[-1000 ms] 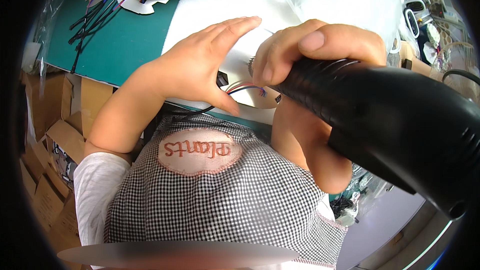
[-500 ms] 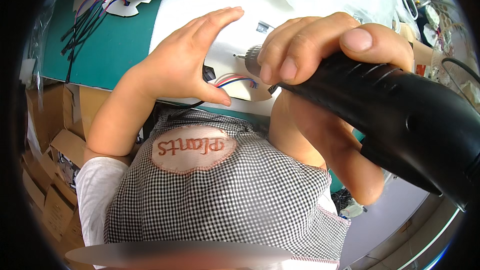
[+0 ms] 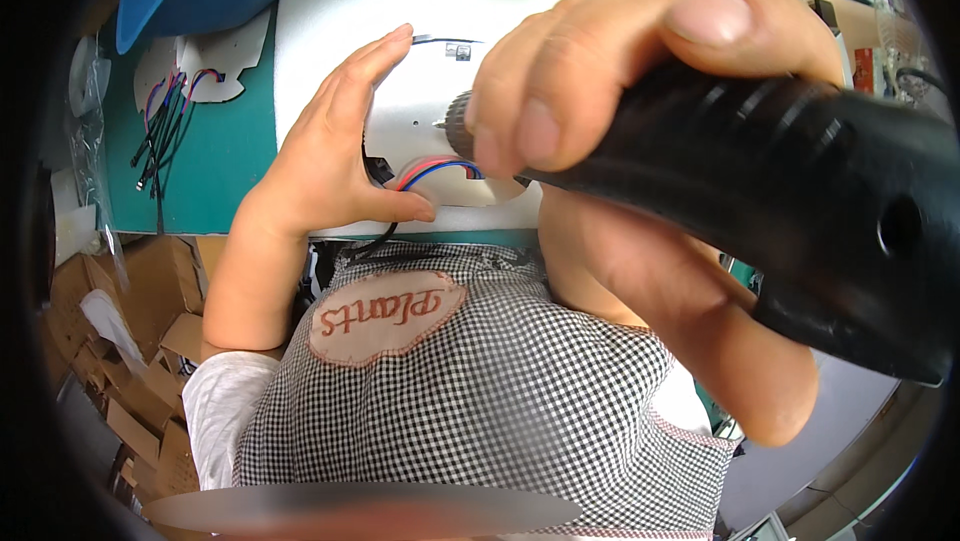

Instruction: The person assembles plastic housings for electronic components by manually fitting circuit boards, screws, and lens rings into the plastic housing, then securing them with a power screwdriver.

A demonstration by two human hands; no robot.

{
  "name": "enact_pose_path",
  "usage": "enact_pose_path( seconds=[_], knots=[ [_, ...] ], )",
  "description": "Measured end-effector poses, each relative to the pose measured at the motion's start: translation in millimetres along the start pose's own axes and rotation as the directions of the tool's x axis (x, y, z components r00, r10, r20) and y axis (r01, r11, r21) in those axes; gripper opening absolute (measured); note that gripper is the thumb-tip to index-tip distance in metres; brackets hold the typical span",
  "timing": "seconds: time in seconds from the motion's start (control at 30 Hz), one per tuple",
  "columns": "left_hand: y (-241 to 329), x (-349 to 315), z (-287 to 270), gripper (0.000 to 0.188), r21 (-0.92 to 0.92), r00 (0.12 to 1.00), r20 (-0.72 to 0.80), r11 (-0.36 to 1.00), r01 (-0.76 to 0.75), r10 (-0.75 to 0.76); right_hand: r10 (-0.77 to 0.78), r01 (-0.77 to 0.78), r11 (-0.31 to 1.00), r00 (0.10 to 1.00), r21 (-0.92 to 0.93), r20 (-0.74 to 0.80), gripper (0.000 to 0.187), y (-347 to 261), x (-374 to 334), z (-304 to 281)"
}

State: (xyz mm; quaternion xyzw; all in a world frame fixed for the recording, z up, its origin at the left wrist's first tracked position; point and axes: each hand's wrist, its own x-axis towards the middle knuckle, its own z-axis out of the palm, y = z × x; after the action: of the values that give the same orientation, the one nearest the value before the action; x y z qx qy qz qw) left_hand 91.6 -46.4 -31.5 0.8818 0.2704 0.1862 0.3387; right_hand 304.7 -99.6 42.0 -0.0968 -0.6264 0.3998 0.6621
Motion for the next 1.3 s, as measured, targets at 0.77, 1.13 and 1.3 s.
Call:
enact_pose_path(
  seconds=[0.77, 1.13, 1.3],
  knots=[
    [6.3, 5.1, -7.6, 0.112, -0.016, 1.000, 0.030, 1.000, -0.009, 0.009, -0.008, 0.011, 0.998, 0.998, -0.059, 0.058, 0.107, 14.3, -9.6, -8.9],
    [7.3, 2.6, -7.3, 0.109, -0.039, 1.000, 0.012, 0.999, 0.020, -0.020, 0.121, -0.120, 0.993, 0.992, -0.019, 0.034, 0.106, 15.3, 7.1, 18.7],
    [3.1, 3.4, -5.1, 0.109, -0.048, 1.000, -0.005, 0.999, -0.025, 0.025, 0.034, -0.043, 0.998, 0.984, 0.048, 0.175, 0.105, 35.7, -4.9, -1.4]
  ],
)
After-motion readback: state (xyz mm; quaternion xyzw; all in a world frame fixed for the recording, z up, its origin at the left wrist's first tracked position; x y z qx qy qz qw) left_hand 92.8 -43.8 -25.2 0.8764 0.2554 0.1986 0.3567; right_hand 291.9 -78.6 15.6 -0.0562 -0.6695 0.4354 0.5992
